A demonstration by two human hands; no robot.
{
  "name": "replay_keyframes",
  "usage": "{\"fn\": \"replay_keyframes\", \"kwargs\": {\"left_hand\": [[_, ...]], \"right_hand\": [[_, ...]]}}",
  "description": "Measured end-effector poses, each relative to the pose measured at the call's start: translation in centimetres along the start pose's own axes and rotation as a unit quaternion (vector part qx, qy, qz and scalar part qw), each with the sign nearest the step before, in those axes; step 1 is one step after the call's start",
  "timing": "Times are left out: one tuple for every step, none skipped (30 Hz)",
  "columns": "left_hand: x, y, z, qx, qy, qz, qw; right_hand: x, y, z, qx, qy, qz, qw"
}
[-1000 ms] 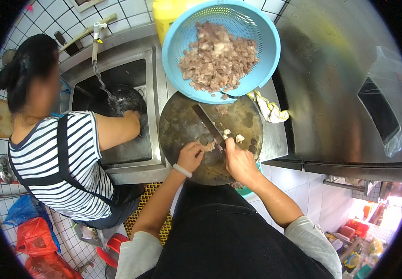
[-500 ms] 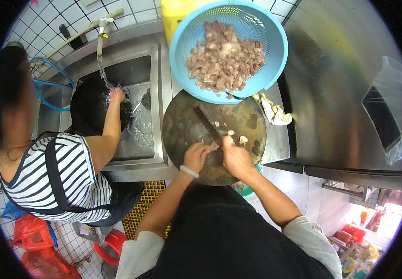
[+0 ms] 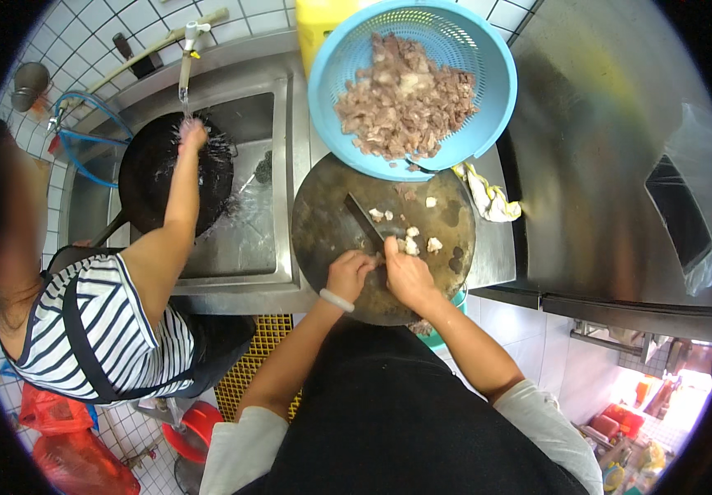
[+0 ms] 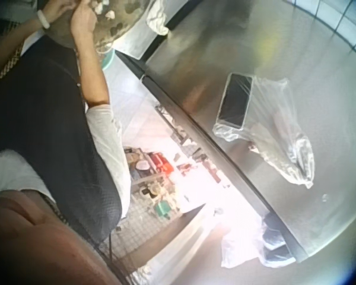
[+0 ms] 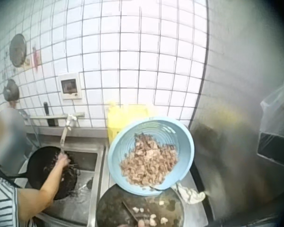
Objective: The person chops cooked meat on a round cutting board using a cleaver. They repeatedly transfer chopped meat from a blue colander onto the board, chop it into smaller pieces, and move the chopped meat into a green bowl.
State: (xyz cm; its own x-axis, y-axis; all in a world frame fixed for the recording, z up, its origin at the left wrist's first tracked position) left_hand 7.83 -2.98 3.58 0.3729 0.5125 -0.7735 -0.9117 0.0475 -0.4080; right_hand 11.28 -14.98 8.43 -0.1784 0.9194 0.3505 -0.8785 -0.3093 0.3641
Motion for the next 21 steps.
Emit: {"fn": "replay_keyframes", "kwargs": {"left_hand": [[0.0,-0.1,0.0,0.000,-0.004,0.003,1.000],[0.1,-0.2,-0.1,0.001,-0.007,0.006,1.000],[0.6,-0.1,-0.2,-0.007,0.014,0.035,0.999],[0.7,0.1,-0.3,-0.003,0.013,0.033,0.999],[0.7,0.4,-0.4,0.000,0.012,0.030,0.999],[1.0,0.4,-0.3,0.002,0.008,0.031,0.999],[0.4,0.2,0.1,0.002,0.011,0.022,1.000],[0.0,-0.2,0.5,0.001,0.003,0.007,1.000],[-0.2,-0.5,0.8,0.003,-0.007,-0.005,1.000],[-0.6,-0.8,0.7,0.005,-0.008,-0.020,1.000],[-0.4,-0.7,-0.1,0.021,0.013,-0.024,0.999],[0.2,-1.5,-0.1,0.018,0.003,-0.033,0.999],[0.3,-0.9,-0.4,0.021,-0.002,-0.030,0.999],[0.3,-0.3,-0.6,0.025,-0.006,-0.028,0.999],[0.5,0.0,-0.5,0.016,-0.023,-0.003,1.000],[0.5,0.3,-0.6,0.017,-0.011,0.014,1.000],[0.6,0.4,-0.9,0.019,0.002,0.030,0.999],[0.9,0.4,-0.8,0.018,0.010,0.045,0.999],[1.0,0.6,-0.7,0.011,0.016,0.053,0.998],[1.1,0.7,-0.5,0.004,0.023,0.061,0.998],[1.1,0.9,-0.4,-0.001,0.030,0.070,0.997]], "right_hand": [[-0.6,-0.6,0.1,-0.006,-0.011,0.010,1.000],[-1.3,-1.1,0.3,-0.012,-0.022,0.020,0.999],[-1.9,-1.8,1.0,0.001,-0.056,0.030,0.998],[-2.0,-2.0,2.0,-0.015,-0.074,0.064,0.995],[-2.3,-1.4,2.6,-0.024,-0.070,0.059,0.995],[-1.6,-0.3,4.0,-0.031,-0.068,0.058,0.996],[-1.0,0.5,4.8,-0.027,-0.049,0.052,0.997],[0.0,1.2,5.2,-0.022,-0.031,0.043,0.998],[0.8,1.5,4.7,-0.014,-0.016,0.036,0.999],[0.7,0.9,2.5,0.014,-0.034,0.021,0.999],[0.2,0.8,0.8,0.026,-0.009,0.002,1.000],[0.0,-0.4,0.1,0.024,0.014,-0.006,1.000],[-0.7,-1.0,-0.4,0.012,-0.006,0.007,1.000],[-1.6,-1.6,-0.4,0.000,-0.027,0.019,0.999],[-2.3,-2.1,0.3,-0.015,-0.085,0.049,0.995],[-3.2,-2.6,0.5,-0.011,-0.116,0.069,0.991],[-4.0,-2.5,0.6,-0.013,-0.113,0.074,0.991],[-3.9,-2.6,1.1,-0.017,-0.112,0.085,0.990],[-3.4,-2.1,1.7,-0.021,-0.098,0.080,0.992],[-2.7,-1.0,2.5,-0.026,-0.084,0.075,0.993],[-2.1,0.1,3.2,-0.030,-0.070,0.069,0.995]]}}
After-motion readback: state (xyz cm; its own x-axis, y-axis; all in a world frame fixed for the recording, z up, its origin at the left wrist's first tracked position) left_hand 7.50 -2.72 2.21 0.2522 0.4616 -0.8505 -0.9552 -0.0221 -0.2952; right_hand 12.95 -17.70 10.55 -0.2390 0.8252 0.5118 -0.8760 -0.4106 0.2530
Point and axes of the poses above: each hand's wrist, its own y-axis away from the middle knuckle, its own z-axis out of the back of the hand, x = y × z, the point moved 7 cm from there along -y, towards the middle knuckle, and after that the axes turned 8 degrees about -z, right-handed, at the moved point
